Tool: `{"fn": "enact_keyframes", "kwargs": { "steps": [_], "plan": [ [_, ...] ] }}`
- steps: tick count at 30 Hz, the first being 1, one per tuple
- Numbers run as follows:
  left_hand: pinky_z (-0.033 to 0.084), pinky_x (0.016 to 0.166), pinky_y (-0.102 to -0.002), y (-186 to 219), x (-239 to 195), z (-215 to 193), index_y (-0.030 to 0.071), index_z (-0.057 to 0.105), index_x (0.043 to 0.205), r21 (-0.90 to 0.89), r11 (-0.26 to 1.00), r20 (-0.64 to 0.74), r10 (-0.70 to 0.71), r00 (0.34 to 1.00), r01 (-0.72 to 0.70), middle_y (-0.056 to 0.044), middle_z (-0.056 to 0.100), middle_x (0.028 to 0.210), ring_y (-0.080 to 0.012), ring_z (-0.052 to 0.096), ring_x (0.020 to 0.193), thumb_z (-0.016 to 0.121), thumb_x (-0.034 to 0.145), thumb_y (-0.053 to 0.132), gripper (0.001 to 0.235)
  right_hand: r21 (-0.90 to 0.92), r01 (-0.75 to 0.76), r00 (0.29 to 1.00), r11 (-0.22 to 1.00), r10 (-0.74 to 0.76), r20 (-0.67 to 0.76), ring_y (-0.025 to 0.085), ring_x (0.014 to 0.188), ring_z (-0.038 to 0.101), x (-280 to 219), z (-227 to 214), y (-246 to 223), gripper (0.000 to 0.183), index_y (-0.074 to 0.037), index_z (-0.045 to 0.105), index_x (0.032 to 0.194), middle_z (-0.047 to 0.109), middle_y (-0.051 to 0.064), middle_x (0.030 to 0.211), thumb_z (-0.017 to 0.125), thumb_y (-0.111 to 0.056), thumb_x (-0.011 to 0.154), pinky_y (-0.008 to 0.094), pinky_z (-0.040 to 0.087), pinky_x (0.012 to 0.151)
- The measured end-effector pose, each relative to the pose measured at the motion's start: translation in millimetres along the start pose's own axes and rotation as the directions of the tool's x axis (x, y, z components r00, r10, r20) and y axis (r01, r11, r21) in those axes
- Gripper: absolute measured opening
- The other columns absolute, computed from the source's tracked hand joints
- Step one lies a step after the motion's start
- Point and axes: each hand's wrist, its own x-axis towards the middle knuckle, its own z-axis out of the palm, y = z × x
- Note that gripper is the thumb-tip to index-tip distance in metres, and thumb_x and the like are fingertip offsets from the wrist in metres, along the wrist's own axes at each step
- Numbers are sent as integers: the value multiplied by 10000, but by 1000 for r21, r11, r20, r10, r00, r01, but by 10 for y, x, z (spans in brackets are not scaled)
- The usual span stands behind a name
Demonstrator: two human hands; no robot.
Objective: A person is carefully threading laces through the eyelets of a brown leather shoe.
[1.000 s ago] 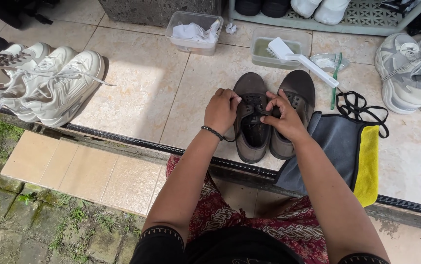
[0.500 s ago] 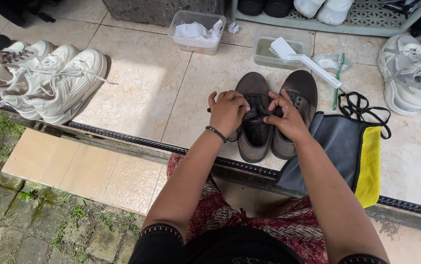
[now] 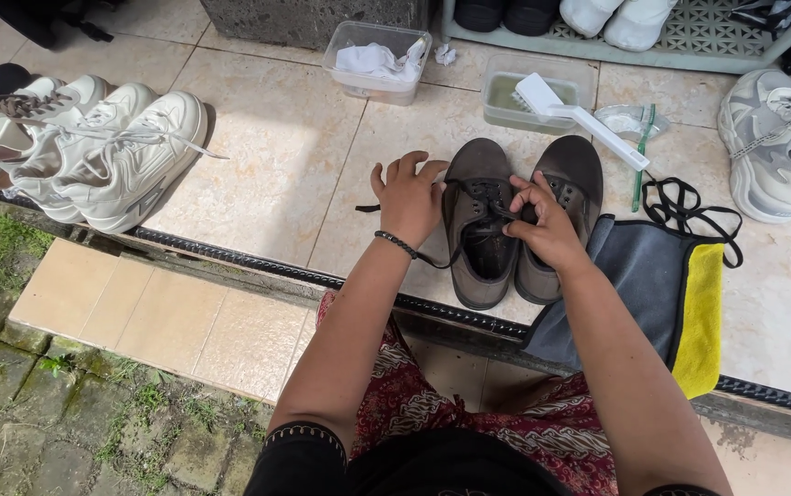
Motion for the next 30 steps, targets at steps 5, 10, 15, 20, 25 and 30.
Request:
{"fn": "enact_keyframes", "kwargs": {
  "steps": [5,10,15,20,25,30],
  "plan": [
    [97,1166,-661,123,-45,199,235,705,1113,-81,994,127,87,988,-78,-92,592,1295,-366,527,1310,625,1012,261,132,21,5,1000,1000,-5,-4,455,1578,45,4,9,29,271,-49,640,993,463,236,1574,780,-35,762,596,73,1254],
    [120,1158,-624,212,-19,151,178,579,1032,-293,956,81,7,997,17,-64,640,1104,-306,616,1156,457,1084,243,148,69,-10,1000,998,11,-12,462,1577,31,8,17,14,242,-30,634,995,455,254,1574,776,-55,802,589,64,1261],
    [518,943,-566,363,-144,-37,152,551,1155,-244,969,247,86,965,-24,-136,521,1276,-424,551,1235,726,842,401,437,58,32,999,998,-30,-31,411,1585,48,-1,22,85,215,-54,648,1024,489,217,1559,784,-67,858,552,85,1268],
    [593,827,-516,482,-263,141,145,491,1083,-277,960,113,82,990,-48,-156,494,1261,-437,569,1186,644,839,229,300,147,70,994,987,-57,-92,452,1553,52,20,41,134,267,9,589,1092,496,304,1517,631,110,848,560,151,1267],
    [601,807,-516,509,-317,173,145,422,1062,-364,931,28,20,999,-8,-179,455,1355,-460,526,1245,622,801,87,334,214,138,983,967,-107,-151,434,1555,107,43,19,193,384,50,560,1126,493,333,1498,573,207,777,539,185,1266],
    [619,650,-425,385,-290,317,143,463,1074,-510,858,-54,35,998,-58,-164,489,1373,-329,683,846,577,812,45,303,229,116,987,966,-87,-135,449,1554,127,-15,8,72,383,47,662,1107,487,315,1514,547,194,772,583,206,1257]
  ]
}}
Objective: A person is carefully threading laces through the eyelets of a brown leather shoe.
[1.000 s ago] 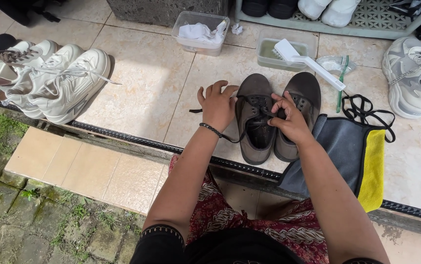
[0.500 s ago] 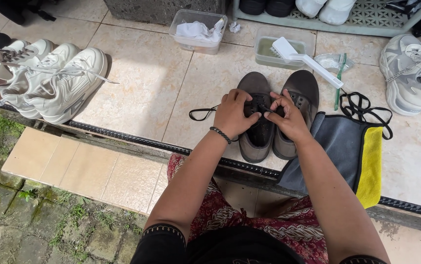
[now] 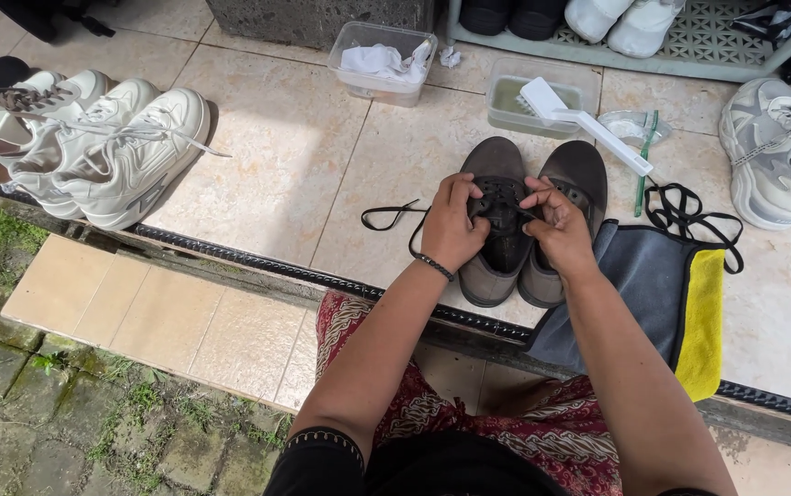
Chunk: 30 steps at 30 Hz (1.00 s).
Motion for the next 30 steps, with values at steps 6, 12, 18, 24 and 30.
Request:
{"fn": "enact_keyframes", "kwargs": {
  "steps": [6,12,18,24,30],
  "plan": [
    [614,690,-431,-40,-83,94,167,492,1046,-1,999,-137,47,989,-48,-98,554,1298,-392,650,1069,638,757,115,328,-199,-94,994,976,105,43,530,1493,269,42,66,-503,182,-17,732,1127,540,256,1449,566,-76,1086,692,276,1192],
    [591,885,-481,44,-140,31,139,495,1045,-180,981,-279,17,960,-69,-120,550,1284,-396,635,1152,630,772,49,318,-537,-28,998,843,56,37,404,1314,543,183,63,-131,130,-173,822,997,661,112,1284,832,-135,873,578,450,1071],
    [577,929,-547,-50,-136,82,115,491,1022,-199,975,-338,27,941,-100,-150,506,1314,-468,588,1213,637,756,32,315,-516,-5,999,857,-19,-42,420,1201,601,190,136,-168,92,-143,791,974,660,120,1187,820,-156,888,548,493,970],
    [558,954,-542,-109,-137,133,125,491,1016,-221,970,-345,18,938,-99,-136,500,1325,-458,571,1254,655,758,56,314,-570,18,999,821,-35,-19,445,1169,623,116,227,-302,72,-91,798,962,663,185,1192,791,-102,892,551,508,967],
    [548,958,-562,-57,-151,71,133,482,1005,-225,969,-335,20,942,-100,-133,500,1315,-461,560,1260,651,771,71,295,-499,-39,999,866,39,-10,428,1226,600,184,130,-218,86,-39,749,1003,649,194,1231,666,-56,984,537,477,1043]
  ]
}}
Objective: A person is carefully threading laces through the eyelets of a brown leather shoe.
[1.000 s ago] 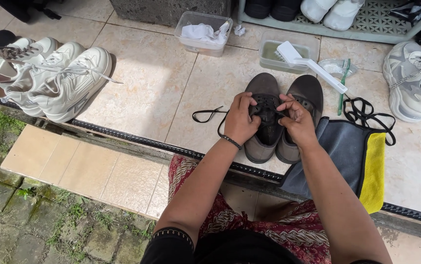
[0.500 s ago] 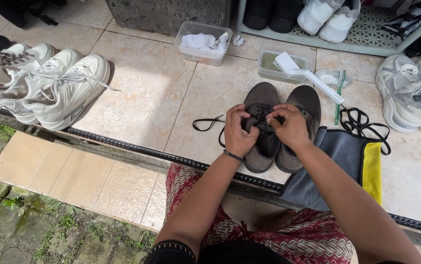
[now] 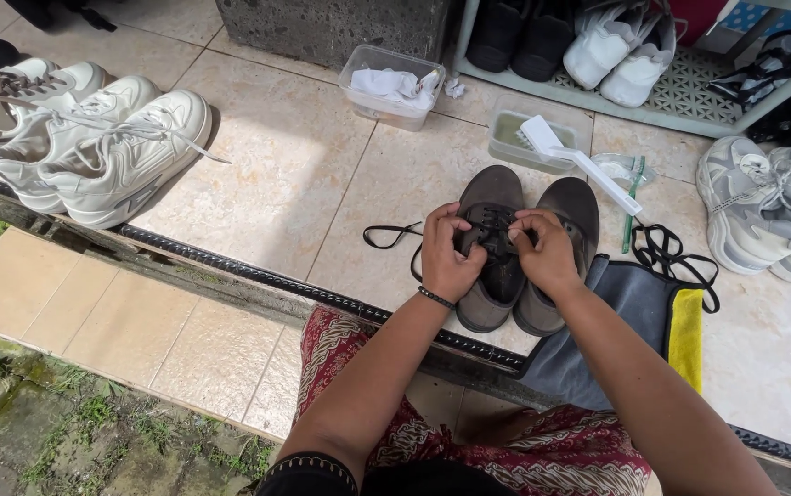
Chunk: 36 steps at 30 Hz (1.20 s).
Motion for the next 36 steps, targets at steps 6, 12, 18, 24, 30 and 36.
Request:
{"fn": "enact_keyframes", "kwargs": {
  "steps": [6,12,18,24,30,36],
  "plan": [
    [545,953,-567,159,-16,-61,140,494,971,-6,1000,20,-25,999,25,-120,507,1323,-453,559,1276,643,795,79,239,440,-180,982,880,184,35,381,1407,472,-62,-163,45,226,44,579,1178,542,267,1398,475,-151,1134,533,352,1200],
    [548,947,-575,102,-22,-15,128,514,921,-9,1000,1,-18,1000,18,-116,524,1321,-453,557,1286,665,799,89,198,248,-13,999,969,22,-32,417,1380,496,-165,-30,-57,295,-38,730,1157,590,199,1326,845,-99,892,522,414,1177],
    [555,940,-543,8,-43,35,119,531,867,10,1000,-7,-15,1000,15,-112,546,1299,-413,590,1243,666,776,80,168,37,39,995,999,-35,-94,317,1251,606,-104,61,85,116,-87,796,1020,626,148,1233,797,-45,911,465,493,1097],
    [563,907,-539,107,-24,5,102,536,853,8,1000,-15,-12,1000,12,-125,570,1270,-421,604,1210,669,772,77,157,133,48,997,990,-38,-74,431,1264,561,-85,15,145,162,36,657,1055,597,253,1283,533,-57,1101,550,455,1066],
    [550,896,-512,0,-47,38,112,533,846,11,1000,-32,22,999,-21,-100,581,1265,-408,606,1186,667,763,71,164,185,56,998,981,-56,-7,536,1360,451,-213,-30,-213,150,-29,666,1145,552,224,1355,705,-132,1043,661,407,1110],
    [554,891,-492,-61,-59,66,106,527,830,27,1000,-26,15,1000,-14,-97,597,1240,-397,617,1163,672,749,75,169,120,29,999,992,-24,-48,479,1327,521,-104,50,44,82,13,697,1052,586,231,1322,675,-65,1040,622,432,1099]
  ]
}}
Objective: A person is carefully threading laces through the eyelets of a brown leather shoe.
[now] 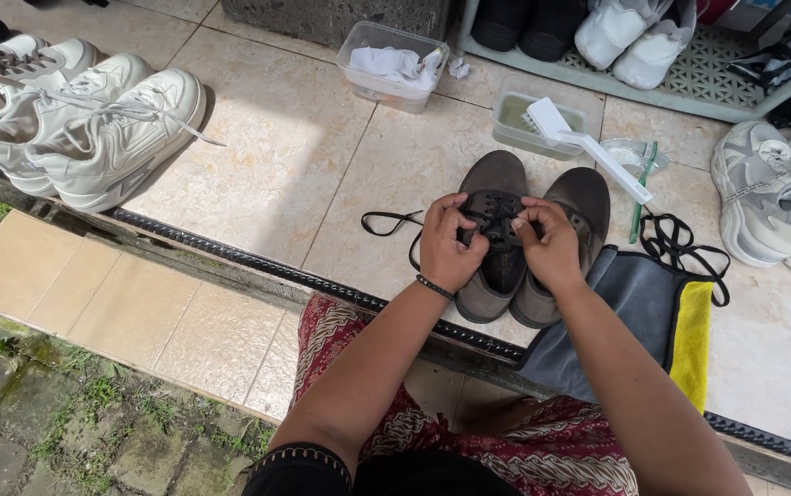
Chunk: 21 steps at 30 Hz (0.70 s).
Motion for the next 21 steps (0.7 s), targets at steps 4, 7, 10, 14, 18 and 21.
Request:
{"fn": "enact_keyframes", "kwargs": {
  "steps": [4,7,10,14,18,21],
  "plan": [
    [537,914,-480,22,6,-7,111,524,831,10,1000,-1,17,1000,-17,-93,599,1235,-388,614,1161,672,753,88,169,52,-65,995,997,60,78,465,1337,499,100,-50,232,190,40,669,1096,554,248,1374,552,-110,1105,594,407,1099],
    [530,928,-475,3,6,-6,120,520,836,29,999,5,44,999,-44,-85,597,1235,-376,617,1157,681,756,99,181,241,-117,992,963,100,80,444,1372,437,74,-26,246,271,88,634,1119,498,284,1417,477,-133,1122,591,329,1168],
    [525,916,-481,-66,-15,30,117,520,830,17,999,-14,45,999,-44,-88,606,1232,-383,610,1154,678,759,86,176,310,-168,985,936,147,88,393,1396,411,55,-48,207,267,72,631,1117,469,268,1470,483,-150,1117,561,313,1184],
    [526,912,-493,-64,-13,22,116,512,841,21,998,-6,54,999,-54,-101,598,1235,-398,604,1153,663,767,80,172,357,-138,988,924,105,110,462,1438,379,-16,-80,8,209,43,656,1152,469,255,1489,618,-137,1053,580,332,1178],
    [539,893,-485,-49,-3,3,125,500,844,40,997,10,63,998,-63,-96,591,1237,-395,610,1145,653,770,74,178,242,-63,998,968,58,29,472,1383,468,-26,-3,83,161,28,705,1108,534,238,1429,707,-114,1030,586,429,1124],
    [548,879,-496,-26,-5,-4,119,494,844,32,998,15,54,998,-54,-105,589,1241,-401,616,1135,651,778,77,175,231,-70,997,970,70,6,476,1375,478,15,34,182,160,66,665,1105,529,283,1417,628,-85,1070,601,443,1110]
  ]
}}
